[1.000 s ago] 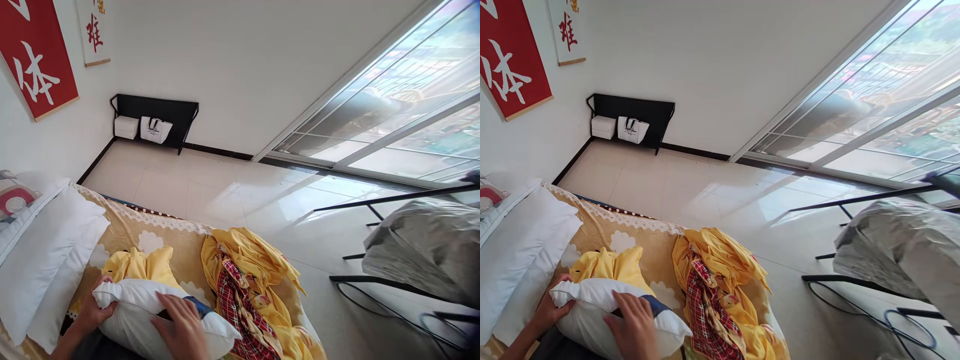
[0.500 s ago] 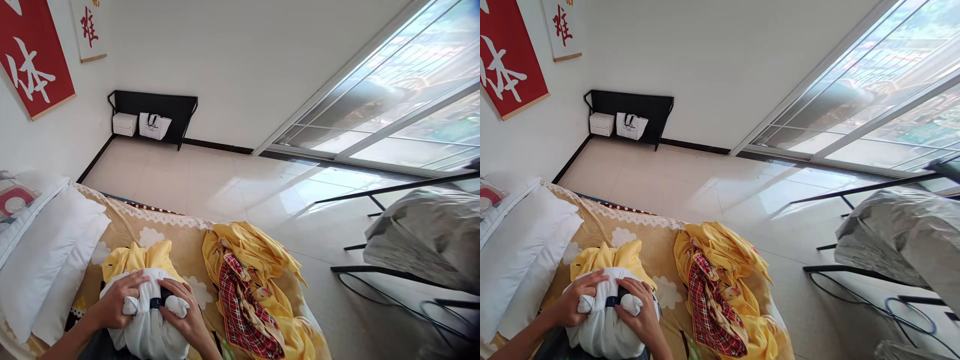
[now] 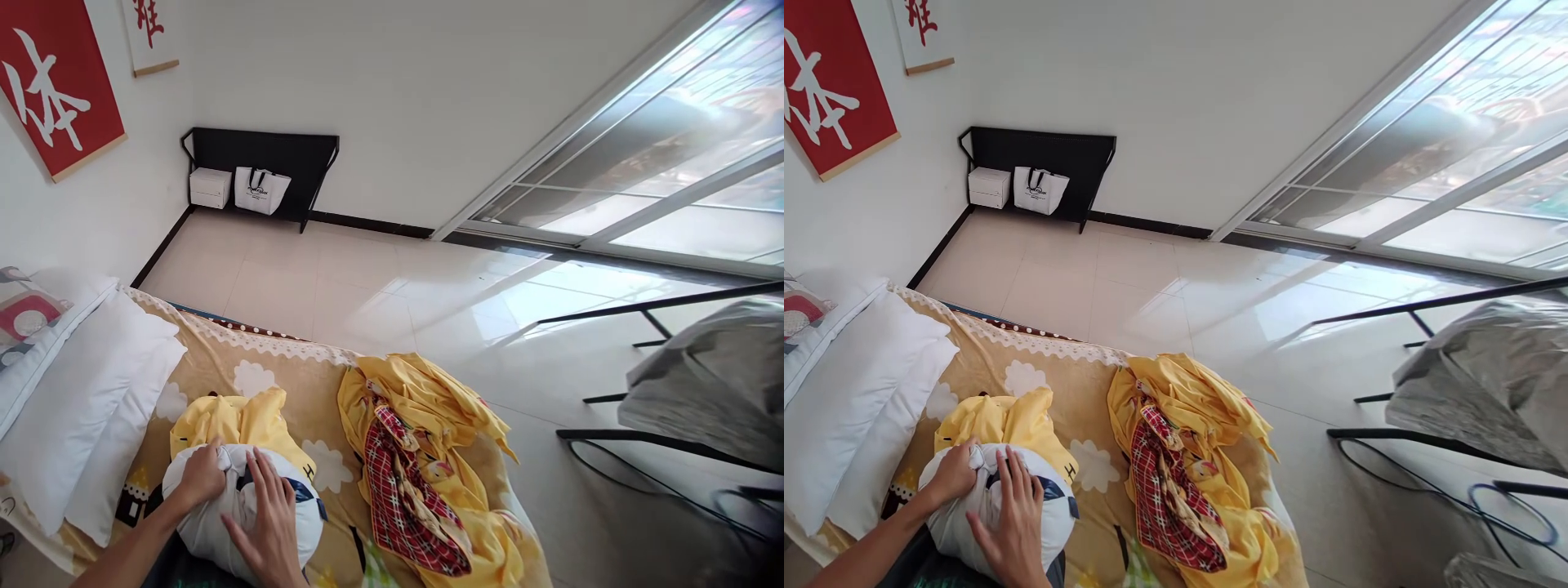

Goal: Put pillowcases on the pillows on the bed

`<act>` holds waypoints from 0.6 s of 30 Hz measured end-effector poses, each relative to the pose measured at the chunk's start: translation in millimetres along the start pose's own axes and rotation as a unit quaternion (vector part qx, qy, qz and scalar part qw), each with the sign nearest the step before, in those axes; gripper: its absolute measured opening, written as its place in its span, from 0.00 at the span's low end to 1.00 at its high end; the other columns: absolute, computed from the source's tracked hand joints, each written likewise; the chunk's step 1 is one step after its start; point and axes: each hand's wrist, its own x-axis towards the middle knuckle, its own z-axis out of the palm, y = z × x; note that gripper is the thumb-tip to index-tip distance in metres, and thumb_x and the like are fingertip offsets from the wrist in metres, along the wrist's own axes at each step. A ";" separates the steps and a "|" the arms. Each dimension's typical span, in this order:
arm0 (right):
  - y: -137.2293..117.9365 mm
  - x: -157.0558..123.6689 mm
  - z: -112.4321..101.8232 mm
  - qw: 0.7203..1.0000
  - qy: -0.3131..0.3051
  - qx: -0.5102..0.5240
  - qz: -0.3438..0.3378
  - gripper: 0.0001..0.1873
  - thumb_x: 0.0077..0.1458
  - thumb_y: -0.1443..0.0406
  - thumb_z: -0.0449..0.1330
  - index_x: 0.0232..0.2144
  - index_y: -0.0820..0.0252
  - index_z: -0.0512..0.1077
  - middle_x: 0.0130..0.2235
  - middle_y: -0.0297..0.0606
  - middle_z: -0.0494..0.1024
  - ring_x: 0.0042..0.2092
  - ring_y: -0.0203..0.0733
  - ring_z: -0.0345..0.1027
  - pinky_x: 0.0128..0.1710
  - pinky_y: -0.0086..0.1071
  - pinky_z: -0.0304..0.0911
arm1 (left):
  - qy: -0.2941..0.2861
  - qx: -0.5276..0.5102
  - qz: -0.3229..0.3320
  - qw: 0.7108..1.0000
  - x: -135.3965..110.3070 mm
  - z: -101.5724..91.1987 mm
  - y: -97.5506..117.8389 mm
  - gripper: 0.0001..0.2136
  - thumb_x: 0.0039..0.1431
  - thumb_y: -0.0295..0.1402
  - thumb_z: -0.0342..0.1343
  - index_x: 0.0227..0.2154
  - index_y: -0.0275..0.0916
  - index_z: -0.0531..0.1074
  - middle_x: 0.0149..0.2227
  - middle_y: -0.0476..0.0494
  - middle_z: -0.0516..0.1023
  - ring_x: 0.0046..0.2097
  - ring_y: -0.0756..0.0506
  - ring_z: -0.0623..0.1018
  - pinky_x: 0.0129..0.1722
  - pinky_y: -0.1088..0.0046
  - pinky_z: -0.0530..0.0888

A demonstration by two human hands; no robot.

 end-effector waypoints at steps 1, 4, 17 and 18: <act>-1.9 -0.7 -0.4 1.000 -0.023 -0.003 -0.006 0.49 0.52 0.41 0.60 0.66 0.61 0.53 0.61 0.52 0.69 0.61 0.59 0.63 0.56 0.49 0.57 | -0.002 -0.028 0.009 1.000 -0.1 0.3 -1.3 0.16 0.47 0.24 0.49 0.40 0.38 0.69 0.39 0.40 0.79 0.43 0.41 0.77 0.45 0.68 0.71; -9.0 9.4 -1.1 0.995 -0.091 -0.004 0.031 0.49 0.47 0.38 0.62 0.63 0.58 0.61 0.54 0.49 0.75 0.54 0.58 0.68 0.54 0.51 0.57 | 0.011 -0.101 0.022 0.995 -3.0 4.2 -4.9 0.24 0.44 0.22 0.47 0.47 0.39 0.68 0.49 0.41 0.76 0.53 0.45 0.74 0.54 0.74 0.70; -27.3 39.4 -3.0 0.965 -0.257 0.002 0.042 0.08 0.50 0.60 0.69 0.25 0.57 0.77 0.28 0.36 0.81 0.35 0.47 0.75 0.41 0.38 0.61 | -0.095 -0.099 0.072 0.988 27.7 -22.2 -14.7 0.24 0.67 0.41 0.36 0.39 0.37 0.78 0.46 0.41 0.80 0.51 0.43 0.77 0.52 0.66 0.72; -28.3 39.3 -5.1 0.966 -0.257 -0.002 0.037 0.07 0.50 0.61 0.69 0.25 0.57 0.77 0.28 0.35 0.80 0.35 0.47 0.75 0.41 0.38 0.62 | -0.092 -0.076 0.083 0.989 37.7 -21.1 -12.0 0.22 0.67 0.41 0.40 0.37 0.37 0.78 0.44 0.42 0.80 0.49 0.44 0.77 0.50 0.67 0.72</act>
